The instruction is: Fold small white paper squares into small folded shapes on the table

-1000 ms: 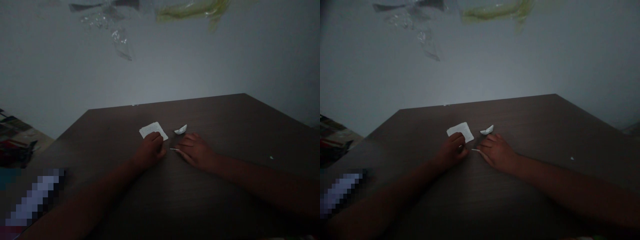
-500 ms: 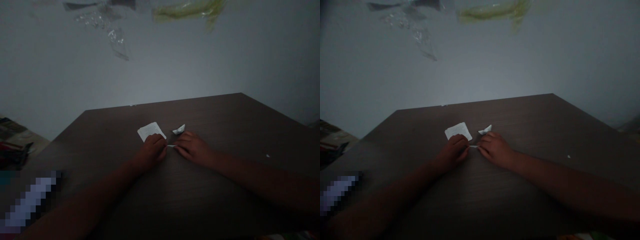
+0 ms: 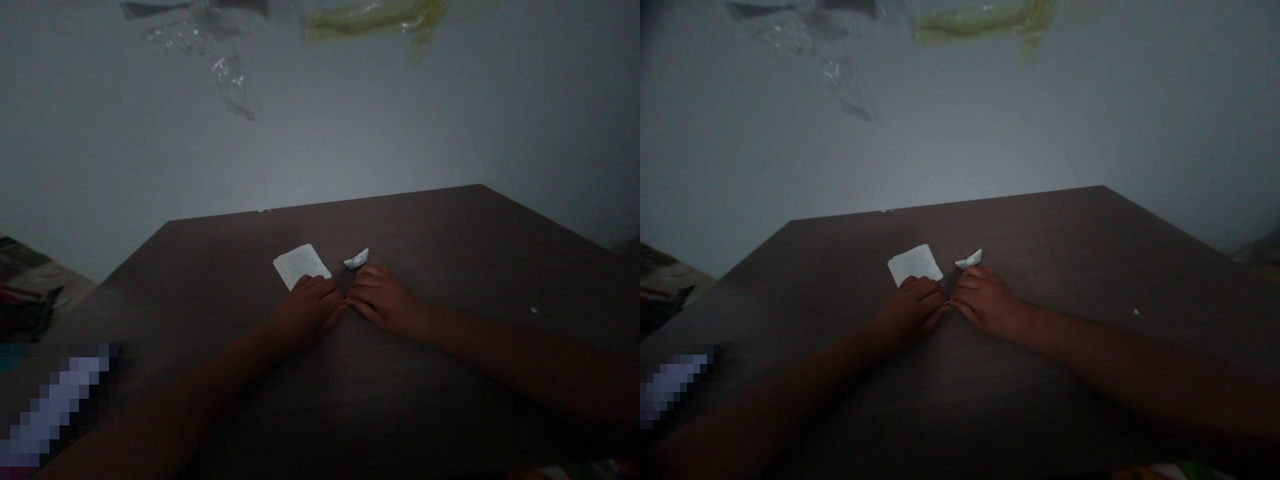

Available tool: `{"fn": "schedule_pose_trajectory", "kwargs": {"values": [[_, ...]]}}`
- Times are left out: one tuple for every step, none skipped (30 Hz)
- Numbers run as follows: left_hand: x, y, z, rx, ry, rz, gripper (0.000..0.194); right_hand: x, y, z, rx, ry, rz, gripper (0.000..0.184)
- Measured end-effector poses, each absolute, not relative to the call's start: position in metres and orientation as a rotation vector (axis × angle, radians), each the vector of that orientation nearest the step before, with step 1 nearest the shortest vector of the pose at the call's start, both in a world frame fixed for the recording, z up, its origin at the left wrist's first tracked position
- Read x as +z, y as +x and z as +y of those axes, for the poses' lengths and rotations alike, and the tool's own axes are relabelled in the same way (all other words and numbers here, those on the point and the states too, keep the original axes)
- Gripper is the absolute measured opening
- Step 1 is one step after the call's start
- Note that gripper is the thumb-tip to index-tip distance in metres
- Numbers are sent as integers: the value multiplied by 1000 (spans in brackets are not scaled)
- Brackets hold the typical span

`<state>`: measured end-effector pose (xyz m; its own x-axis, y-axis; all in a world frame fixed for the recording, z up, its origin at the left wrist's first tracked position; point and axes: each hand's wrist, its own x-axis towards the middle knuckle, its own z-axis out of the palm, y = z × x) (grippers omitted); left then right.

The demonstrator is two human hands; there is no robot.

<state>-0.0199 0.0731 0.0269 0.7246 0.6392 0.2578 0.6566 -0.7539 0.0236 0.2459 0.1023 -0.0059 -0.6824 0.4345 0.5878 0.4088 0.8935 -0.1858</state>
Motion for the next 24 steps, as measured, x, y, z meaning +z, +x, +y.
{"fn": "schedule_pose_trajectory", "kwargs": {"values": [[27, -20, 73, -388, -2856, -1085, 25, -6, 246, 103, 78, -616, -2395, 21], [26, -21, 74, -402, -2861, -1099, 25, -6, 246, 103, 106, -624, -2380, 19], [24, -21, 76, -423, -2865, -1115, 25, -6, 246, 104, 130, -623, -2359, 17], [23, -22, 77, -450, -2868, -1125, 25, -5, 246, 104, 147, -617, -2335, 15], [21, -23, 79, -479, -2870, -1122, 24, -5, 246, 105, 156, -606, -2312, 14], [19, -23, 81, -501, -2868, -1114, 22, -4, 246, 105, 158, -590, -2290, 14], [17, -24, 81, -514, -2866, -1101, 21, -4, 246, 105, 157, -577, -2276, 13], [16, -23, 82, -520, -2863, -1085, 20, -4, 246, 105, 155, -572, -2268, 14], [15, -22, 82, -519, -2862, -1067, 18, -3, 245, 104, 152, -572, -2269, 14], [14, -21, 81, -518, -2861, -1054, 17, -3, 244, 103, 146, -573, -2275, 15], [14, -20, 80, -526, -2857, -1049, 16, -2, 243, 102, 131, -572, -2280, 15], [14, -19, 79, -542, -2851, -1046, 14, -2, 242, 101, 110, -570, -2286, 16], [15, -18, 77, -561, -2845, -1041, 13, -2, 241, 100, 82, -562, -2290, 16], [15, -16, 76, -583, -2840, -1030, 13, -1, 240, 99, 52, -549, -2289, 15], [15, -16, 75, -600, -2838, -1016, 15, -1, 239, 98, 27, -539, -2286, 16], [15, -15, 74, -608, -2840, -1001, 17, -1, 238, 96, 12, -539, -2279, 16], [15, -15, 73, -612, -2842, -986, 21, -1, 237, 95, 7, -547, -2270, 18], [14, -14, 72, -614, -2844, -972, 24, -1, 236, 94, 12, -560, -2260, 19], [14, -14, 72, -620, -2844, -960, 27, -1, 235, 94, 23, -576, -2253, 21], [15, -14, 71, -626, -2844, -954, 30, -1, 235, 93, 39, -594, -2250, 22], [16, -14, 71, -628, -2846, -956, 32, -1, 235, 93, 55, -612, -2253, 23], [17, -14, 70, -626, -2852, -961, 34, -2, 235, 93, 70, -626, -2256, 24], [18, -14, 70, -617, -2863, -975, 36, -2, 235, 94, 82, -641, -2258, 24], [20, -14, 69, -606, -2875, -996, 36, -2, 235, 95, 92, -659, -2259, 24]]}}
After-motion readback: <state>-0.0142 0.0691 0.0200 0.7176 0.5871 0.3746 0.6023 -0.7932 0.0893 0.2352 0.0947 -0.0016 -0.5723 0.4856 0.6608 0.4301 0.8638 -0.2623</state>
